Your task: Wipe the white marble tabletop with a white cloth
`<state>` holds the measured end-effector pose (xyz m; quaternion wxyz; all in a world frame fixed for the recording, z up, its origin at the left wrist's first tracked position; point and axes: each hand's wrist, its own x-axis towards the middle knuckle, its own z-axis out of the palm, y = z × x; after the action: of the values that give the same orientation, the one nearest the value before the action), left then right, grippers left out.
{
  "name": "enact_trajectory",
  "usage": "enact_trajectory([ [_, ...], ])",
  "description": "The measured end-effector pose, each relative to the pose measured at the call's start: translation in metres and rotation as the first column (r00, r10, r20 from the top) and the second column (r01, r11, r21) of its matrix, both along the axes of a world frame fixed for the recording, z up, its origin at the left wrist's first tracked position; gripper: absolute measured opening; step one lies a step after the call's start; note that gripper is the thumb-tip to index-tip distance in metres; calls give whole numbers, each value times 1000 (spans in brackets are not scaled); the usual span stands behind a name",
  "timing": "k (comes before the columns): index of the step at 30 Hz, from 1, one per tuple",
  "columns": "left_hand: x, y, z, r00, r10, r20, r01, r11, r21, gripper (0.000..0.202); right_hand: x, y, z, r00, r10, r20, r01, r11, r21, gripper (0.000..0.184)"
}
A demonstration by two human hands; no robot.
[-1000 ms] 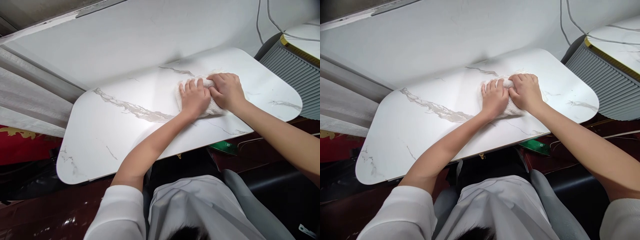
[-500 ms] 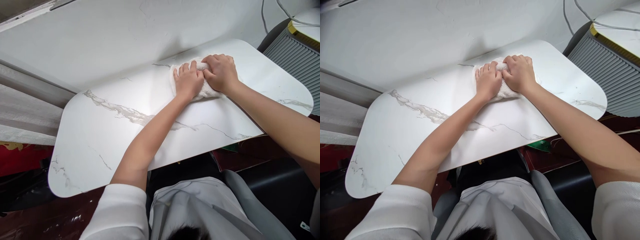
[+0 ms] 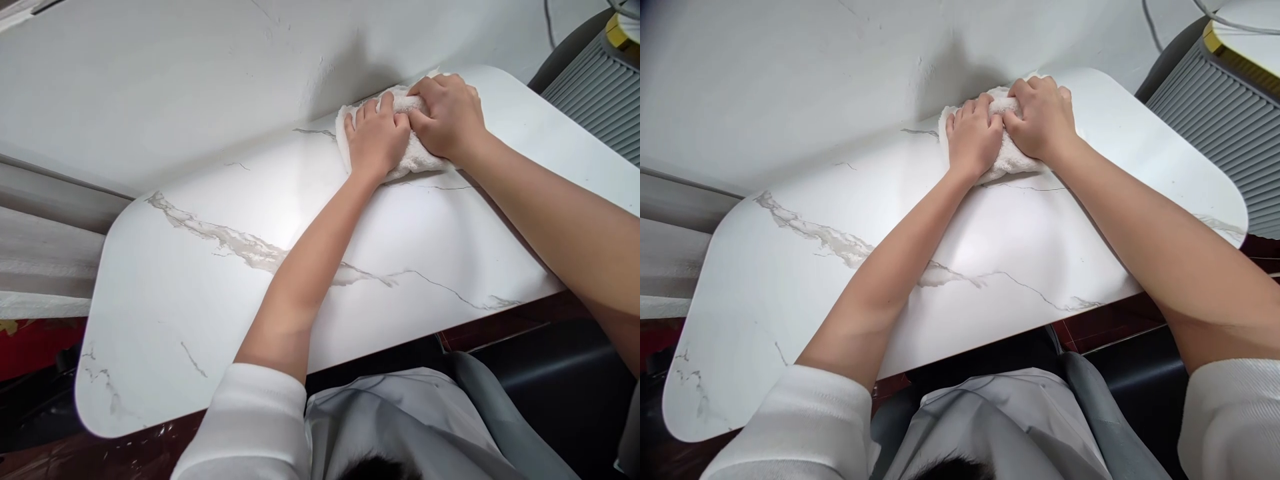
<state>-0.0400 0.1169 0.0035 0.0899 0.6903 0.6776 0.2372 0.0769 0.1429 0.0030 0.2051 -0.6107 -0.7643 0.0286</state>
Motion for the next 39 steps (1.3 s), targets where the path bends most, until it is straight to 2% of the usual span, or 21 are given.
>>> enact_trajectory([
  [5, 4, 15, 1, 1000, 16, -27, -16, 1000, -9, 46, 4, 15, 2, 998, -33, 47, 36, 997, -71, 48],
  [11, 6, 30, -1, 999, 7, 47, -6, 1000, -30, 40, 9, 28, 3, 998, -23, 55, 27, 997, -72, 52],
  [16, 8, 38, -2, 998, 11, 55, -11, 1000, -7, 37, 10, 33, 5, 997, -1, 73, 6, 997, -71, 45],
  [22, 10, 44, 0, 999, 30, 38, -29, 999, -23, 40, 12, 45, 7, 996, 16, 88, -6, 994, -112, 41],
  [31, 15, 55, 2, 998, 55, 36, -54, 998, -30, 40, 21, 59, 2, 997, 75, -27, -76, 997, -25, 42],
  [39, 18, 52, 6, 998, 69, -6, -69, 998, -8, 46, 24, 67, 5, 999, 23, -36, -25, 998, -66, 51],
])
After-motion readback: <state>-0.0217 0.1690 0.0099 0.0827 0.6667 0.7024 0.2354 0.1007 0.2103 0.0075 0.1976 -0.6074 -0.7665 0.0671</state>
